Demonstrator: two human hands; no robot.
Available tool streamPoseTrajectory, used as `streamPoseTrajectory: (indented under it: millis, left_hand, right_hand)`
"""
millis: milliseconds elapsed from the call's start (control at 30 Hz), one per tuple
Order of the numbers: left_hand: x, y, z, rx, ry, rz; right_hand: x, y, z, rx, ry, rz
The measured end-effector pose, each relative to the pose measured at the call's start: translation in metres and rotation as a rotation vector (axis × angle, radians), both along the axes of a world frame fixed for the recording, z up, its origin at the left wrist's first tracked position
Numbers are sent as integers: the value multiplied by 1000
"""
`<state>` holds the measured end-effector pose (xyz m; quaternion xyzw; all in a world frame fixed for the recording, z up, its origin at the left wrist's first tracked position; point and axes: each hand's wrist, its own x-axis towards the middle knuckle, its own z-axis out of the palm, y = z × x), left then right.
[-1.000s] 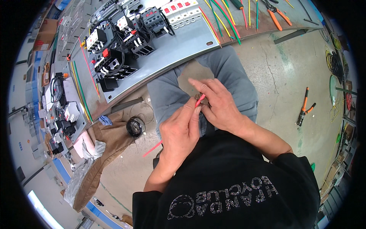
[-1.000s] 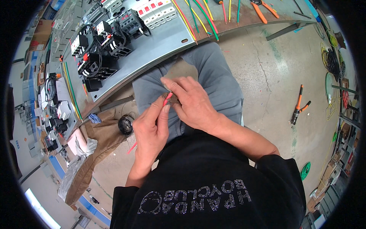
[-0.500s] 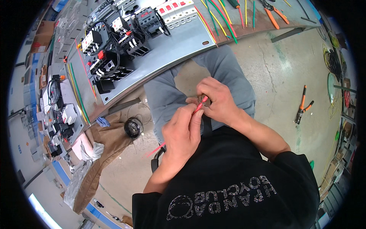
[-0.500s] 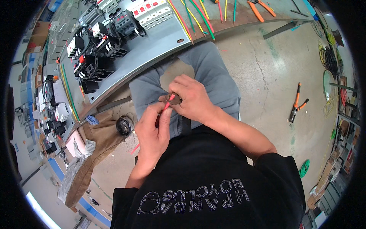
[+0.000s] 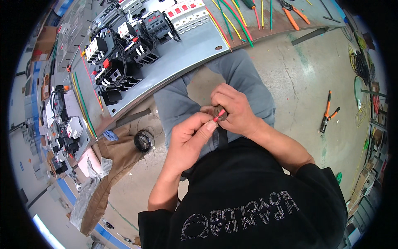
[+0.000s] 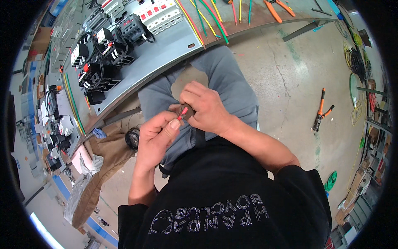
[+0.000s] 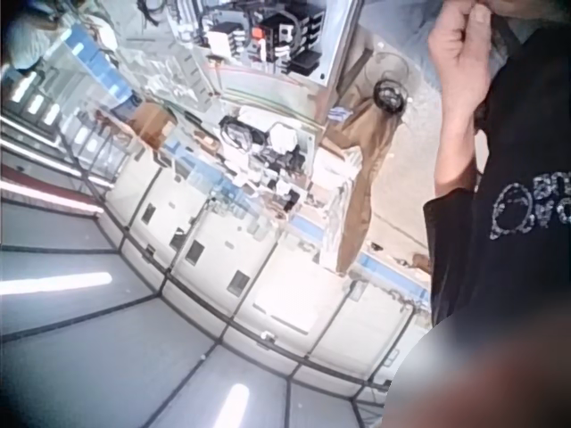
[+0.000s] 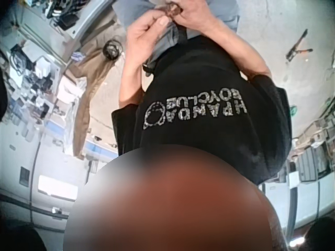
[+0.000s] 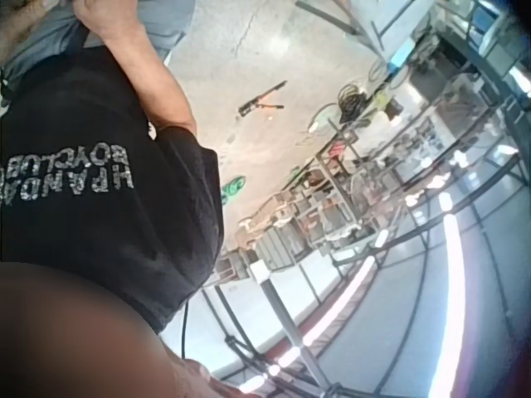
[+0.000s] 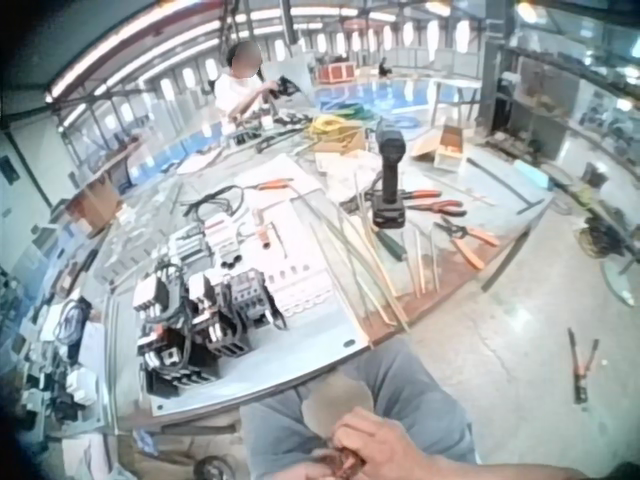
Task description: The person strips the insulation from multiple colored electrical wires using wire strippers. They repeatedly pick up wires, strip the ends, and place them on the workbench. The person also twists the exposed copper strands of some wires by hand.
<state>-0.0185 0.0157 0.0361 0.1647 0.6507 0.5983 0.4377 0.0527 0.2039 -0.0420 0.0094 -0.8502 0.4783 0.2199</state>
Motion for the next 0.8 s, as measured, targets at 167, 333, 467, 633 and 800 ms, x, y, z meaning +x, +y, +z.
streamPoseTrajectory:
  millis: [167, 333, 467, 633, 800]
  left_hand:
    - [11, 20, -7, -175, 839, 149]
    - [7, 9, -4, -57, 359, 8]
    - [-15, 3, 0, -9, -158, -108]
    - [4, 19, -13, -146, 687, 66]
    - [9, 20, -14, -151, 806, 109]
  right_hand:
    - [-4, -1, 4, 33, -34, -86]
    - [-13, -4, -1, 9, 191, -85]
    - [-9, -6, -4, 10, 134, -83]
    - [-7, -8, 1, 23, -87, -156]
    - [1, -8, 3, 18, -130, -95]
